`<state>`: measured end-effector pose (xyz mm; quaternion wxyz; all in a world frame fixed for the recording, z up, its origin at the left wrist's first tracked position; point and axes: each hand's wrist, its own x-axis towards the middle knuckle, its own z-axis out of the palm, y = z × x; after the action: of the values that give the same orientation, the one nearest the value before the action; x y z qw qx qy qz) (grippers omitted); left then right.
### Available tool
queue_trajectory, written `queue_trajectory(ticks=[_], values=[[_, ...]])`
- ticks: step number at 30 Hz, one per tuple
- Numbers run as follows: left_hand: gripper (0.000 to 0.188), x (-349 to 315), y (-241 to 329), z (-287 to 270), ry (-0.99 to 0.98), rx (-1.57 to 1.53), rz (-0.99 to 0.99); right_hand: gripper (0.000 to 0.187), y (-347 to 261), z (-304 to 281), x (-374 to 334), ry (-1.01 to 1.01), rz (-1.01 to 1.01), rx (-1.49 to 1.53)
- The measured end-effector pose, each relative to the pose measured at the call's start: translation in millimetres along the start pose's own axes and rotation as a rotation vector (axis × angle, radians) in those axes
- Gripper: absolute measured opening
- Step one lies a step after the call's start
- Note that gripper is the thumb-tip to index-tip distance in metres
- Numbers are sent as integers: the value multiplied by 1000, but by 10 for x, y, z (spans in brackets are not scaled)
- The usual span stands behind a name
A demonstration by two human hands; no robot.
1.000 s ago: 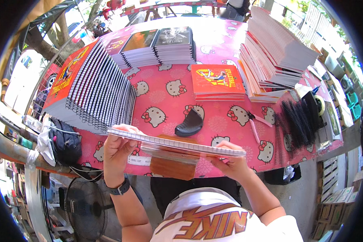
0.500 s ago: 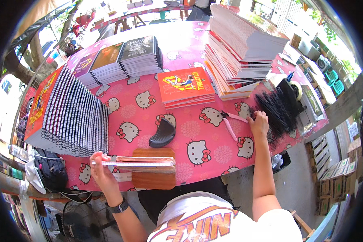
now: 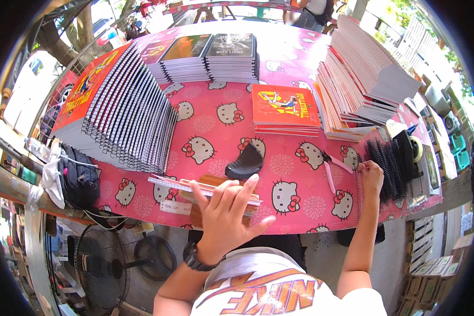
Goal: The person binds notebooks by threading a plastic spiral through the pre-punched holes of a cover and stack of pages, using their fingers to guide the spiral and then placing the finished notebook onto a stack.
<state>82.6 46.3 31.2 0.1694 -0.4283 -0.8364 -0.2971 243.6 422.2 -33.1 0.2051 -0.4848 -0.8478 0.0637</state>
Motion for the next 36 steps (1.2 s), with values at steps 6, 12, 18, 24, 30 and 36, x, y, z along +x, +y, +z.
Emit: queue_trajectory(ticks=[6,12,18,24,30,36], values=[[40,10,-1,252,49,72,23,17,-90,-219,-22,46,-166,75],[33,10,18,280,120,88,45,25,-633,-419,-203,-88,-127,162],[32,31,28,311,133,32,51,26,-225,173,14,-39,-127,12],[34,-32,-39,332,154,105,59,35,-1111,-164,-835,-468,-300,398],[38,32,44,168,78,15,26,23,-1697,-422,-1121,-704,-364,686],[22,5,-177,-7,89,-275,110,22,-1905,-582,-1049,-675,-792,1008]])
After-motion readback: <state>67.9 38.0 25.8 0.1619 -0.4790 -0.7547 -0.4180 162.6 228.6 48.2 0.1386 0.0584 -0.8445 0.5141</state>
